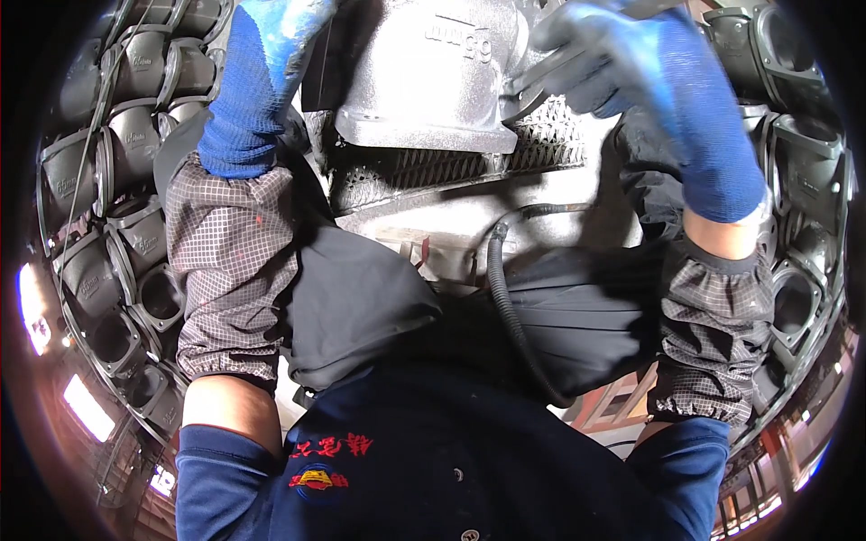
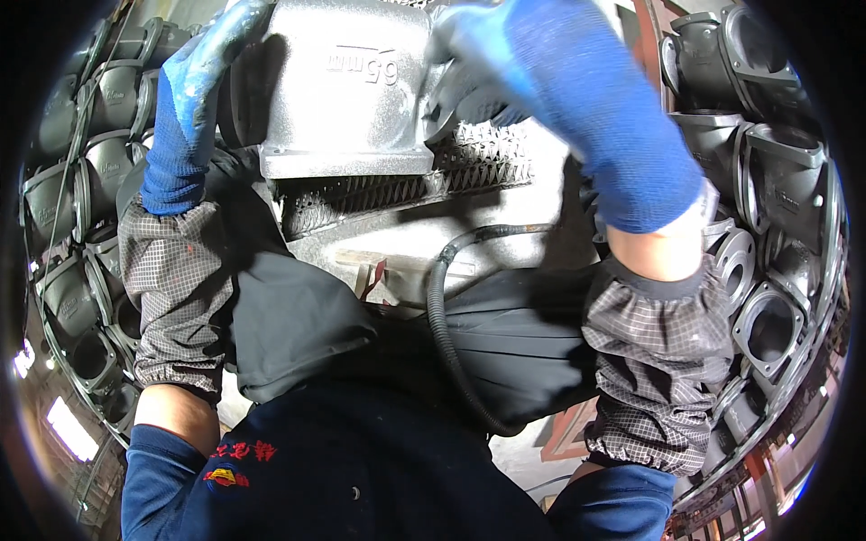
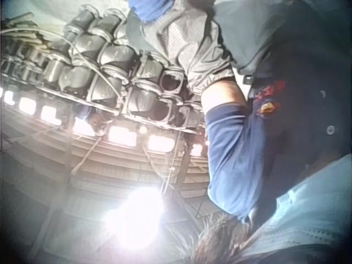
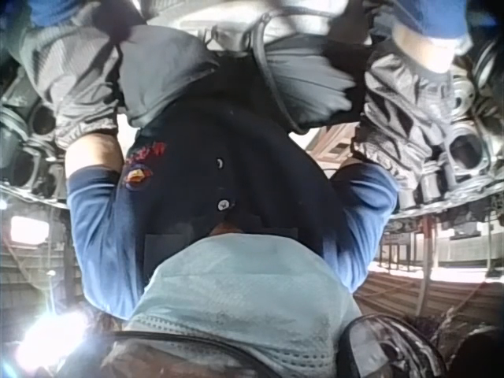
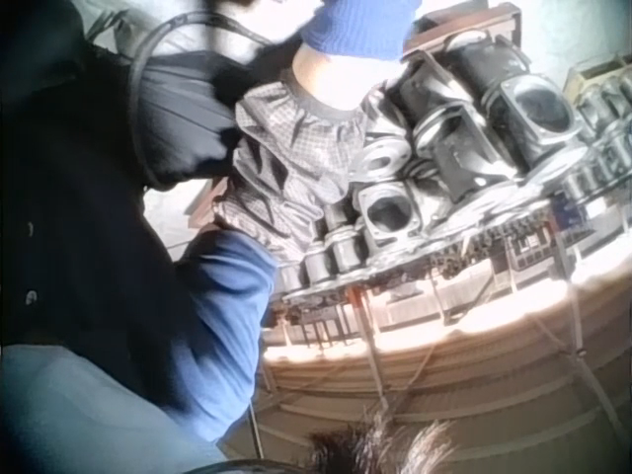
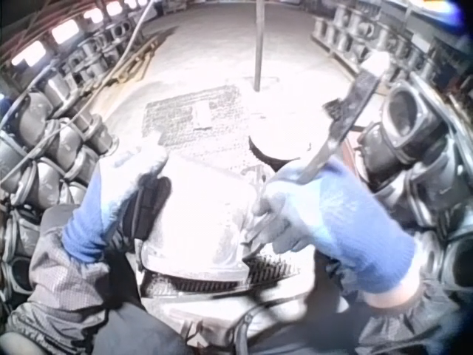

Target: The person holds a metal housing and uses a small pneumatic tool to grind down the edges and inner surfaces. They rotate the part to reach the flange and interior, clearing debris by hand and with the tool's air exhaust.

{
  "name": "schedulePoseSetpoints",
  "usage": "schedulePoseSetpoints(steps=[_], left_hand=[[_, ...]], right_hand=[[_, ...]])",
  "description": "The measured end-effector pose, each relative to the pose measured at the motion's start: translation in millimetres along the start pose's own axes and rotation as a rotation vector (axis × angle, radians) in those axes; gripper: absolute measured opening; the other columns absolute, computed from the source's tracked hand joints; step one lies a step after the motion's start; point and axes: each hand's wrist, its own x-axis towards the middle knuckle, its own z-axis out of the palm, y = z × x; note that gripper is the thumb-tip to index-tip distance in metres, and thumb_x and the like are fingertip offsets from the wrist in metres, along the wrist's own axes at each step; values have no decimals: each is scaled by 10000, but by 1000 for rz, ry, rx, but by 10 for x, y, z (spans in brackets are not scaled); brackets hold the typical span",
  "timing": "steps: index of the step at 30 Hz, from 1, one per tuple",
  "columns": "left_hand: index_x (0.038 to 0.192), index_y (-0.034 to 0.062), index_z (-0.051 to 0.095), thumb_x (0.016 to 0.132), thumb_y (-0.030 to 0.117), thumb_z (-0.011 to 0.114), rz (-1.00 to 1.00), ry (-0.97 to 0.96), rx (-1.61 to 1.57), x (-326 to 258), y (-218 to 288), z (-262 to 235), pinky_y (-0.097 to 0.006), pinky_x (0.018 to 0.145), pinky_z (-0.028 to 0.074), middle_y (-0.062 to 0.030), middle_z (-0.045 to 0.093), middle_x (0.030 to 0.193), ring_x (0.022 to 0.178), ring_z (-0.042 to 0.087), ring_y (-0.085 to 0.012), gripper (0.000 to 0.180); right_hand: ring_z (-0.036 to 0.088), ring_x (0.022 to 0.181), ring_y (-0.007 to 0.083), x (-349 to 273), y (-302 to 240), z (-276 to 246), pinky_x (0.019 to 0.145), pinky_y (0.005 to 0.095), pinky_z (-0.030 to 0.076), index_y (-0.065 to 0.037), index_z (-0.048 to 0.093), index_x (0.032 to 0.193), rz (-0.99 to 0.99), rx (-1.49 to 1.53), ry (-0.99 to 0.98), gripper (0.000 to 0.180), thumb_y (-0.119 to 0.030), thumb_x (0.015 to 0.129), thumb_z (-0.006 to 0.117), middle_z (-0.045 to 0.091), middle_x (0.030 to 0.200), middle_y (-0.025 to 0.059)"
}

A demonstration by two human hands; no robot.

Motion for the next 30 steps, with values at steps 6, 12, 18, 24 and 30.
schedulePoseSetpoints(steps=[6,12,18,24,30], left_hand=[[1123,23,552,823,59,601,-19,-65,-99,-126,-209,35,-399,724,478,-175,578,952,837,581,-355,306],[1186,26,539,876,123,545,-54,-126,-151,-240,-385,-5,-388,807,473,-175,575,1054,945,576,-338,324],[1248,29,527,929,187,490,-77,-155,-169,-331,-448,-59,-376,890,468,-176,573,1157,1052,571,-322,358],[1310,32,514,982,251,435,-97,-188,-181,-444,-528,-51,-365,973,463,-177,570,1259,1160,565,-306,402],[1323,26,508,995,274,403,-117,-194,-218,-402,-549,8,-375,1015,438,-183,549,1302,1201,546,-310,423]], right_hand=[[639,625,140,-43,64,-200,544,243,515,-7,642,874,3,98,-48,193,-170,900,542,656,752,93],[646,633,150,4,179,-89,587,269,522,12,642,895,-769,-357,-121,199,-155,892,533,660,768,96],[651,685,156,257,317,-196,633,296,518,6,629,915,-709,-625,-192,173,-135,882,534,655,794,90],[657,686,174,57,198,-41,650,297,521,-8,626,919,56,98,-116,159,-133,862,545,662,824,90],[609,866,196,73,283,-195,800,342,440,-72,557,899,-864,-1088,-61,145,-165,803,612,598,826,25]])
